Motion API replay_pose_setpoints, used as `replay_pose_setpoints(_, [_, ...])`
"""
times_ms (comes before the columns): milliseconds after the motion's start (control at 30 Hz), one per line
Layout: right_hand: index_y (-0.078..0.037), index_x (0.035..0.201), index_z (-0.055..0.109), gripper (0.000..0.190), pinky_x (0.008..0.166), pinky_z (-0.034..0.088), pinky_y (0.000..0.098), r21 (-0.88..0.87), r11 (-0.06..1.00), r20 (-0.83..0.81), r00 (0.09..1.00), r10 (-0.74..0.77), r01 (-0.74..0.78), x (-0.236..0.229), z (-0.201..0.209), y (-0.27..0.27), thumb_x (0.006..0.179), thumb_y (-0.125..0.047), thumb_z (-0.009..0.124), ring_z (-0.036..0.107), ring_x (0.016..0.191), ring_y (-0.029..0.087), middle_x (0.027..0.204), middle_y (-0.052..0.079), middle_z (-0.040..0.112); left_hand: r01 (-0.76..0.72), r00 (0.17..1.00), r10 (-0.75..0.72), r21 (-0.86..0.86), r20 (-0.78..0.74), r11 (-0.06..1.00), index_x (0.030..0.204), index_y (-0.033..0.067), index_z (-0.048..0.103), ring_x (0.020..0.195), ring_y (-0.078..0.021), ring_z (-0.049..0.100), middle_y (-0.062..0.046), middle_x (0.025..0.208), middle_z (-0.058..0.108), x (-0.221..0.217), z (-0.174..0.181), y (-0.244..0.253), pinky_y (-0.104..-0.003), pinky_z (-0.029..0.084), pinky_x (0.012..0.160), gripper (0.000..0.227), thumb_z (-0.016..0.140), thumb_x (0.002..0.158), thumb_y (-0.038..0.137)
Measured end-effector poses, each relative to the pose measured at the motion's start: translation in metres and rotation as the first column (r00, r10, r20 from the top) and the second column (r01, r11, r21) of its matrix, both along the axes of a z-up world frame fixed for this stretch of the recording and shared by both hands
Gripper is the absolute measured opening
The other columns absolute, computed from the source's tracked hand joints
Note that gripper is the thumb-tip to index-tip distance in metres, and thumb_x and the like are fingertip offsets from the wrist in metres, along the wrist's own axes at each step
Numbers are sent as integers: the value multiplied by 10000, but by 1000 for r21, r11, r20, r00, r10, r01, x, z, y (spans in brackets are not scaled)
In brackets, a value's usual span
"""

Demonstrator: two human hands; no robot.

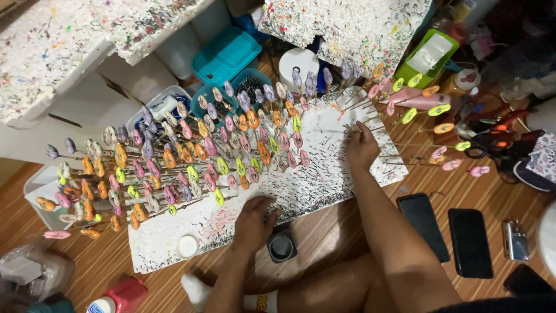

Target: Painting and detailing small fishing lures mounted on sticks.

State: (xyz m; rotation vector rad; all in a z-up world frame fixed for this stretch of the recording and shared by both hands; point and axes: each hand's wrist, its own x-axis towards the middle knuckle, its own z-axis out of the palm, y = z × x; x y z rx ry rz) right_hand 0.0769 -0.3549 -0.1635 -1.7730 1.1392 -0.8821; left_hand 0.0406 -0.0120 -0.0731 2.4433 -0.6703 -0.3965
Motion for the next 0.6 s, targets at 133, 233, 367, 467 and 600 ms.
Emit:
replay_pose_setpoints(133, [-324,1081,805,141,706,589,387,-29,999,-18,999,-27,27,4,-10,-2,977,-288,718,748,750,266,748,64,753,-1,1000,1,-8,7,1000,1234,199,719,1283,-267,594,-55,1212,689,2,-4,0,-401,500,1054,349,708,925,361])
replay_pose_setpoints(233, [-260,1086,799,160,599,591,304,6,1000,133,991,-20,19,4,-11,2,1003,-211,672,733,636,156,710,48,746,5,1000,-5,-16,20,1000,1222,191,725,1280,-272,598,-67,1200,694,2,-2,-1,-396,503,1052,353,717,915,364])
replay_pose_setpoints(367, [-168,1100,787,160,490,559,259,17,1000,282,959,20,-26,-1,3,7,1029,-131,649,706,595,152,790,106,762,6,1000,-6,-18,16,1000,1237,178,720,1285,-276,595,-69,1214,693,1,4,-2,-403,500,1057,362,717,915,344])
replay_pose_setpoints(467, [-76,1109,777,148,594,581,324,-90,992,307,945,116,-93,-12,17,16,1025,-50,658,723,729,223,926,166,765,10,1000,-9,-17,30,1000,1234,180,720,1286,-273,594,-68,1212,691,1,0,0,-399,501,1056,366,715,918,364])
replay_pose_setpoints(600, [-35,1101,765,138,749,605,383,-195,919,291,875,387,-342,-21,38,22,1053,-28,636,743,848,255,1090,172,758,11,999,-11,-12,44,1000,1231,187,718,1285,-267,594,-64,1212,690,1,-1,-1,-394,505,1054,369,712,922,388])
